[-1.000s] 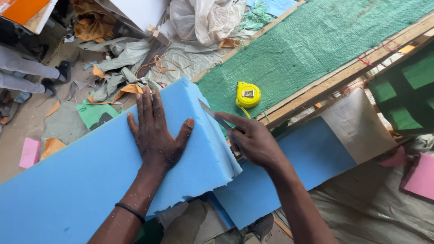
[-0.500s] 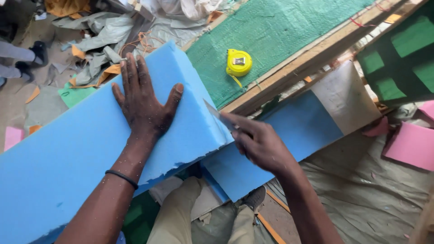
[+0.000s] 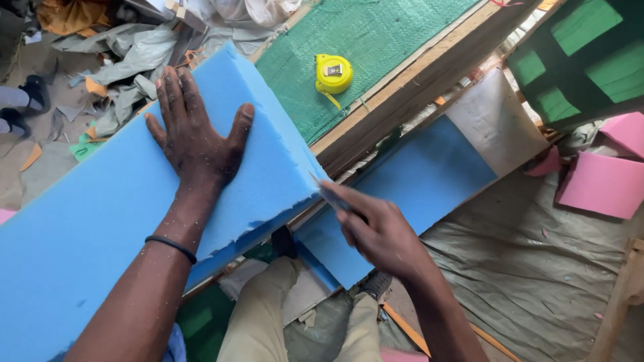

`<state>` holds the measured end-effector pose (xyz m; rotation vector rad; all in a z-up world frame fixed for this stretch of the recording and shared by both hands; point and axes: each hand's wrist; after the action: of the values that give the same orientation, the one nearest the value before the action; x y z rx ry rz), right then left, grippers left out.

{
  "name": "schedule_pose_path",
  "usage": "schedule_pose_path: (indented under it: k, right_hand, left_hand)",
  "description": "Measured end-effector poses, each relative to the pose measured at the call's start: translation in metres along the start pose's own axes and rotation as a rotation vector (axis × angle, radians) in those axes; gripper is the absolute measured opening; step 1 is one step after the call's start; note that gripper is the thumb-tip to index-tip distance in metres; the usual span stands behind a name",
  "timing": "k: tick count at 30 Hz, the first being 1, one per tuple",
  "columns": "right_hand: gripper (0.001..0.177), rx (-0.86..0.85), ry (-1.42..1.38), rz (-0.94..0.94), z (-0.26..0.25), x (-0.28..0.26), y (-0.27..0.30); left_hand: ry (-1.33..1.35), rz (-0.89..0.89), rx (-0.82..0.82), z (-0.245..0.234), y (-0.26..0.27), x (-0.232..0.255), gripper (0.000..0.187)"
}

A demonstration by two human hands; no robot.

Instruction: Measuring and cutting blue upholstery foam to size using a tape measure and a hand saw on a workshop floor.

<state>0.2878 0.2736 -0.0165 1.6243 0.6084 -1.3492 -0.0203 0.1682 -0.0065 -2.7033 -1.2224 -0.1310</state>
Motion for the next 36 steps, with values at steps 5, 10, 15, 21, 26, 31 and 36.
schedule_pose_path:
  k: [5, 10, 15, 21, 26, 31, 36]
  right_hand:
    - [0.064, 0.173, -0.014, 0.207, 0.029, 0.003, 0.052]
    - [0.065, 0.292, -0.038, 0.138, 0.061, 0.000, 0.048]
    - [0.063, 0.373, 0.120, 0.167, 0.102, 0.018, 0.111]
    - [0.060, 0.548, -0.287, 0.117, 0.157, 0.027, 0.067]
    - [0.059, 0.700, -0.171, -0.018, 0.196, 0.013, 0.039]
    - [0.066, 0.598, -0.300, 0.184, 0.252, 0.022, 0.092]
    - [0.063, 0.678, -0.417, 0.037, 0.268, 0.047, 0.081]
  left_hand:
    - [-0.015, 0.030, 0.082, 0.016, 0.001, -0.013, 0.111]
    - [0.012, 0.039, 0.085, 0.020, -0.009, -0.012, 0.110]
    - [-0.010, 0.050, 0.121, 0.026, -0.012, -0.017, 0.110]
    - [0.009, 0.046, 0.150, 0.029, -0.012, -0.016, 0.110]
    - [0.013, 0.028, 0.118, 0.025, -0.010, -0.018, 0.112]
    - [0.079, 0.026, 0.070, 0.024, -0.010, -0.020, 0.119]
    - [0.144, 0.289, -0.010, -0.032, -0.041, -0.110, 0.117]
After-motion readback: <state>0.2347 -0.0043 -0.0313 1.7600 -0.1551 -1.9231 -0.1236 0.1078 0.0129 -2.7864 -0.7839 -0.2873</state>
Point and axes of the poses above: each hand's wrist, its own y-axis away from the middle knuckle, its own z-axis out of the palm, x = y × z, and after that the axes turned 3 degrees about x, right-handed
